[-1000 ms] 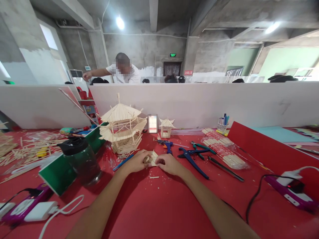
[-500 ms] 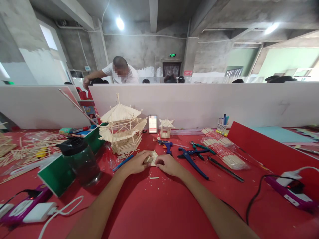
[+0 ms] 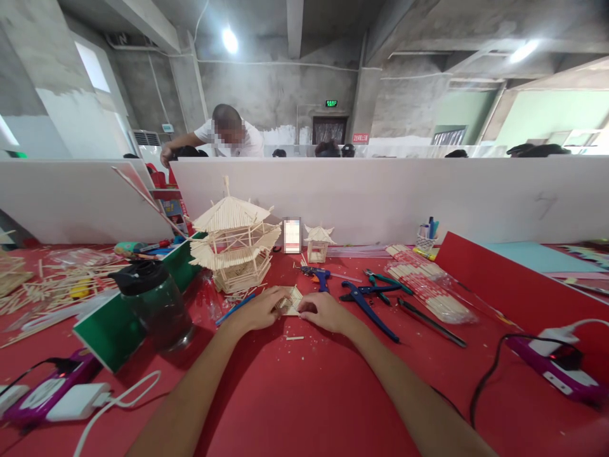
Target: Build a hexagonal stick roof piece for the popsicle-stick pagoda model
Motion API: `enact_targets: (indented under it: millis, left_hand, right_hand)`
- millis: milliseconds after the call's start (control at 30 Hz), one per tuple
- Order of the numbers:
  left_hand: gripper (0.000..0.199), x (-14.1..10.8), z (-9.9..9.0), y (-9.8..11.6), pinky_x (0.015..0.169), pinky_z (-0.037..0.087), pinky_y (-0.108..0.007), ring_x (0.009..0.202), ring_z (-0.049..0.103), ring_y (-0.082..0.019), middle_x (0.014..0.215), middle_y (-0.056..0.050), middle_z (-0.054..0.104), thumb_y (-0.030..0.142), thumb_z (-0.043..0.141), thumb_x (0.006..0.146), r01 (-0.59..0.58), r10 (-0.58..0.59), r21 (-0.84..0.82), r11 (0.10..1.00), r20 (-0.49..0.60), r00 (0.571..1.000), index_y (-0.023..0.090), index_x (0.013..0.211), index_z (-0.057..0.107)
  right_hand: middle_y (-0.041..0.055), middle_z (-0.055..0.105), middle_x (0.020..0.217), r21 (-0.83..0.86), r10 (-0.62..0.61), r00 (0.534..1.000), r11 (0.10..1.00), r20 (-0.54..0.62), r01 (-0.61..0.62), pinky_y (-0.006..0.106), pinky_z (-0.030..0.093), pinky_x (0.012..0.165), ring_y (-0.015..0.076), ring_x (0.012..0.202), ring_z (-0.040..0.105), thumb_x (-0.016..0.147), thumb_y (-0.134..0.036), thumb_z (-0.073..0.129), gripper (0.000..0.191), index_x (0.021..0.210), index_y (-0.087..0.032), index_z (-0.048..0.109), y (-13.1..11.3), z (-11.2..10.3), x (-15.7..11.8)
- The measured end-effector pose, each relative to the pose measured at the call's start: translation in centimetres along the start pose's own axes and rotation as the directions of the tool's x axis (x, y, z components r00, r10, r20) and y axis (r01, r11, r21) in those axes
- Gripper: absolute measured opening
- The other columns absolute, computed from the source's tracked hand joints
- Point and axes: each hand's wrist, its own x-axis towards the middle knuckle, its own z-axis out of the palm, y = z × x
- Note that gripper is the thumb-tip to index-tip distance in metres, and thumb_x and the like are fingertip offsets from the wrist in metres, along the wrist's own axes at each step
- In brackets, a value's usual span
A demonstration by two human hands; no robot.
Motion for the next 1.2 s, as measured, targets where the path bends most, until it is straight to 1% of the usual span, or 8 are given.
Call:
enact_targets:
  millis: [67, 233, 400, 633, 800, 1000, 1100, 1200]
  left_hand:
    - [0.040, 0.0, 0.0, -0.2, 0.105, 0.041, -0.036, 0.120, 0.054, -0.022, 0.127, -0.006, 0.058, 0.008, 0.049, 0.080, -0.004, 0.004, -0.006, 1.000, -0.005, 1.000, 0.025, 0.115, 0.057]
    - [0.034, 0.0, -0.1, -0.5, 0.105, 0.042, -0.036, 0.119, 0.055, -0.022, 0.126, -0.008, 0.060, 0.012, 0.041, 0.089, -0.001, 0.000, -0.024, 1.000, -0.023, 1.000, 0.023, 0.116, 0.057]
    - [0.043, -0.2, -0.6, -0.8, 0.105, 0.041, -0.038, 0.118, 0.055, -0.022, 0.125, -0.008, 0.061, 0.007, 0.041, 0.084, 0.043, -0.043, 0.006, 0.999, -0.054, 0.998, 0.023, 0.120, 0.057]
    - [0.036, -0.5, -0.5, -1.2, 0.100, 0.044, -0.037, 0.111, 0.058, -0.023, 0.119, -0.008, 0.062, 0.009, 0.042, 0.085, 0.075, -0.073, 0.049, 0.996, -0.050, 0.996, 0.023, 0.114, 0.060]
    - [0.027, -0.3, -0.4, -0.9, 0.104, 0.042, -0.037, 0.117, 0.056, -0.023, 0.125, -0.008, 0.060, 0.023, 0.044, 0.094, 0.055, -0.054, 0.025, 0.998, -0.060, 0.997, 0.024, 0.117, 0.059]
    - [0.038, -0.3, -0.7, 0.0, 0.106, 0.040, -0.038, 0.123, 0.053, -0.025, 0.134, -0.009, 0.054, 0.044, 0.049, 0.095, 0.033, -0.033, 0.037, 0.999, -0.004, 0.999, 0.025, 0.128, 0.054]
    - [0.041, -0.4, -0.7, 0.1, 0.106, 0.040, -0.038, 0.122, 0.053, -0.026, 0.137, -0.009, 0.052, 0.047, 0.054, 0.093, 0.020, -0.020, 0.023, 1.000, 0.012, 1.000, 0.027, 0.129, 0.053]
    - [0.039, -0.4, -0.6, -0.1, 0.106, 0.040, -0.037, 0.122, 0.053, -0.025, 0.138, -0.008, 0.052, 0.042, 0.056, 0.092, 0.013, -0.013, 0.024, 1.000, 0.021, 1.000, 0.027, 0.128, 0.053]
  right_hand:
    - [0.0044, 0.073, 0.083, 0.005, 0.000, 1.000, 1.000, 0.014, 0.000, 0.023, 0.046, 0.067, 0.0151, 0.073, 0.065, 0.080, -0.011, 0.066, 0.013, 0.090, -0.016, 0.072, 0.1, -0.2, -0.1]
    - [0.0045, 0.073, 0.083, -0.019, 0.004, 0.999, 1.000, 0.040, -0.004, 0.022, 0.045, 0.065, 0.0146, 0.071, 0.064, 0.079, -0.008, 0.064, 0.014, 0.089, -0.015, 0.072, 0.1, -0.5, -0.2]
    - [0.0043, 0.072, 0.081, -0.017, 0.004, 0.999, 1.000, 0.051, -0.003, 0.022, 0.044, 0.065, 0.0143, 0.070, 0.063, 0.080, -0.009, 0.064, 0.014, 0.090, -0.015, 0.071, -0.1, -0.5, -0.2]
    - [0.0050, 0.072, 0.083, -0.027, -0.015, 0.999, 1.000, 0.043, 0.016, 0.023, 0.044, 0.065, 0.0147, 0.072, 0.063, 0.081, -0.011, 0.064, 0.015, 0.093, -0.016, 0.071, 0.2, -0.2, -0.1]
    - [0.0046, 0.071, 0.083, -0.033, -0.019, 0.999, 0.999, 0.042, 0.020, 0.023, 0.044, 0.066, 0.0145, 0.072, 0.063, 0.081, -0.009, 0.063, 0.015, 0.092, -0.016, 0.071, 0.2, -0.2, -0.1]
    - [0.0048, 0.072, 0.085, -0.072, -0.028, 0.999, 0.997, 0.017, 0.029, 0.023, 0.043, 0.068, 0.0153, 0.075, 0.063, 0.081, -0.010, 0.064, 0.014, 0.091, -0.016, 0.072, -0.2, -0.2, -0.2]
    - [0.0045, 0.072, 0.085, -0.067, -0.028, 0.999, 0.997, 0.016, 0.029, 0.023, 0.043, 0.067, 0.0150, 0.074, 0.063, 0.082, -0.011, 0.063, 0.014, 0.092, -0.017, 0.072, -0.3, -0.2, -0.2]
    - [0.0044, 0.071, 0.084, -0.051, -0.025, 1.000, 0.998, 0.010, 0.025, 0.023, 0.043, 0.066, 0.0146, 0.073, 0.062, 0.082, -0.011, 0.063, 0.014, 0.092, -0.017, 0.072, -0.2, 0.0, -0.1]
